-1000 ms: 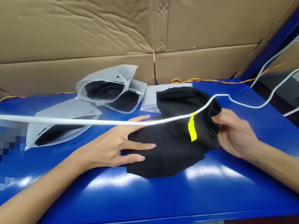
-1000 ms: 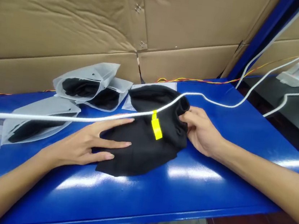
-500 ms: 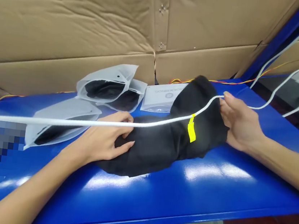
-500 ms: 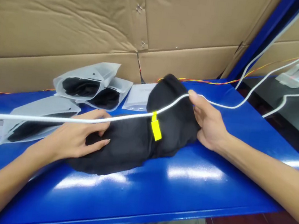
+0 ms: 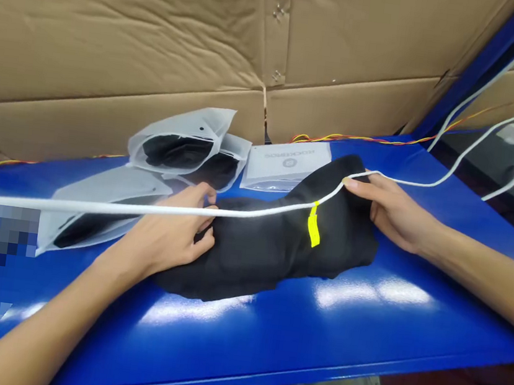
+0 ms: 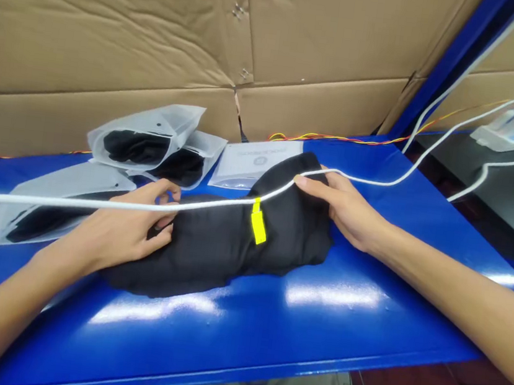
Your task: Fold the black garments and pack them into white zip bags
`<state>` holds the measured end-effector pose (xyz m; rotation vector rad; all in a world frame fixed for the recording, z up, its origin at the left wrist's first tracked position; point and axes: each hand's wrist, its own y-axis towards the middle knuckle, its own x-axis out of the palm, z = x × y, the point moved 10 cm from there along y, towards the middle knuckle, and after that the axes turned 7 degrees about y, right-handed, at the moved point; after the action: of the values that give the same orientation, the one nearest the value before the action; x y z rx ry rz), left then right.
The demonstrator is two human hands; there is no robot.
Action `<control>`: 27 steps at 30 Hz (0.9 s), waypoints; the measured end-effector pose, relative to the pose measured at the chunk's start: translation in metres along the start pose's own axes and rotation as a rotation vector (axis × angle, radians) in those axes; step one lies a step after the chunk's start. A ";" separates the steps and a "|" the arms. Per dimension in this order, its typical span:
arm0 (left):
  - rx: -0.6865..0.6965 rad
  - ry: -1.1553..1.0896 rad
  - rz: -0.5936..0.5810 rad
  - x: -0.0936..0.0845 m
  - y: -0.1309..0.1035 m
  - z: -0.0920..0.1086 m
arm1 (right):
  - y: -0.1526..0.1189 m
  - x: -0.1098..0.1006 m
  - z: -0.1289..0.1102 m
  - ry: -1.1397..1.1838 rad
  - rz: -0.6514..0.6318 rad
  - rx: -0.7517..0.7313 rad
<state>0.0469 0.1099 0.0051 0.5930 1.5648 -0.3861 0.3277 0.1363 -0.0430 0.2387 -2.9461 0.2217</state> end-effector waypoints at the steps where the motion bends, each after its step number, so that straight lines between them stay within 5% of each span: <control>1: -0.003 -0.004 0.000 0.000 0.000 0.000 | 0.000 0.000 0.000 -0.013 0.002 -0.003; 9: -0.023 0.026 -0.029 0.001 -0.001 -0.001 | 0.004 -0.004 -0.004 -0.096 -0.018 -0.147; 21: -0.091 0.035 0.030 0.011 -0.005 -0.014 | 0.015 -0.018 -0.025 -0.918 0.045 -0.421; 27: -0.119 -0.009 0.073 0.009 -0.006 -0.022 | 0.016 -0.023 -0.030 -1.119 0.062 -0.464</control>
<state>0.0252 0.1193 -0.0020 0.5537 1.5413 -0.2379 0.3521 0.1598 -0.0202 0.2545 -3.9335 -0.8694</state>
